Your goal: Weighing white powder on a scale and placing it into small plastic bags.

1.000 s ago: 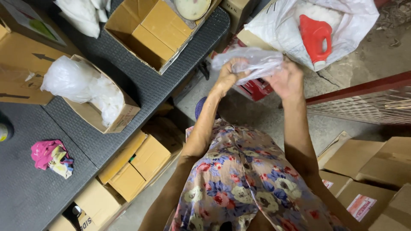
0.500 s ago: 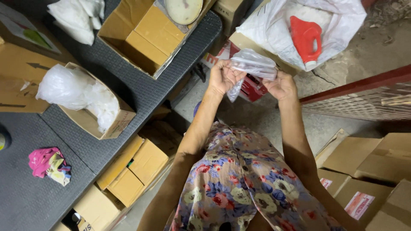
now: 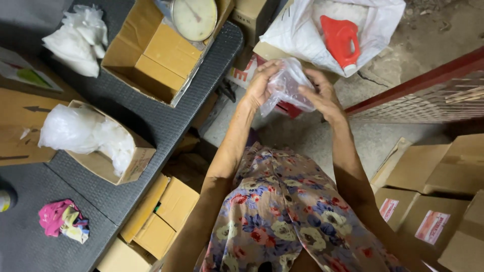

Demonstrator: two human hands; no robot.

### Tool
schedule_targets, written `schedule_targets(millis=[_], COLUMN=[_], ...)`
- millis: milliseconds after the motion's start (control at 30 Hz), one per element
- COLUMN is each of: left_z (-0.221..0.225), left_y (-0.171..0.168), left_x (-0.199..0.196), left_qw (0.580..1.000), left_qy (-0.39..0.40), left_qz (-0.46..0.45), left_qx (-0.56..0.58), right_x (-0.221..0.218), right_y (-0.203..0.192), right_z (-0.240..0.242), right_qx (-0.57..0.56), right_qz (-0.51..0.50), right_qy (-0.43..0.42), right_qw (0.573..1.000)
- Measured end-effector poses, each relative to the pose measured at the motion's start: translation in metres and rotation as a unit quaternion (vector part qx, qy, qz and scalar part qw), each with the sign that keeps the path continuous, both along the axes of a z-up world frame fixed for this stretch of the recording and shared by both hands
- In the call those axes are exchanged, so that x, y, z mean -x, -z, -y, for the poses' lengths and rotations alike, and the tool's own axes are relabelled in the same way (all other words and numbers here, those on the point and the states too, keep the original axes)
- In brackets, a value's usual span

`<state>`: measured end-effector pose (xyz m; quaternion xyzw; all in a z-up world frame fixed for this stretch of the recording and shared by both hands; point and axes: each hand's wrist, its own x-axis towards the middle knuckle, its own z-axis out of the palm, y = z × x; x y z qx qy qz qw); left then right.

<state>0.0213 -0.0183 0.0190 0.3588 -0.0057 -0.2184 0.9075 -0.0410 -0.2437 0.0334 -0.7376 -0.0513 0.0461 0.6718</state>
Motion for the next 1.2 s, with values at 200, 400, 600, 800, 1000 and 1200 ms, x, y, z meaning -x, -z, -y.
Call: schedule_targets(millis=[200,400,600,800,1000,1200], left_z=[0.005,0.013,-0.004,0.009,-0.005,-0.006], left_y=[0.006,0.071,0.033,0.059,0.037,-0.009], left_x=[-0.009,-0.061,-0.100,-0.168,-0.206,-0.218], left_qw=[0.992,0.913,0.992,0.991,0.971,0.811], left_qy=[0.051,0.063,-0.009,-0.023,0.120,0.174], left_qz=[0.056,0.105,-0.124,-0.123,0.113,0.313], left_qx=[-0.102,-0.389,0.012,0.055,-0.173,-0.462], right_x=[-0.013,-0.059,-0.092,-0.114,-0.152,-0.186], right_y=[-0.002,0.017,0.043,0.053,0.006,0.021], right_z=[-0.003,0.028,0.023,-0.004,0.002,0.007], right_qx=[-0.289,-0.547,-0.521,-0.183,-0.404,-0.525], right_qz=[-0.129,-0.189,-0.204,-0.117,-0.138,-0.130], right_qy=[0.051,0.031,0.142,0.062,0.155,0.240], right_qw=[0.947,0.815,0.816,0.974,0.891,0.806])
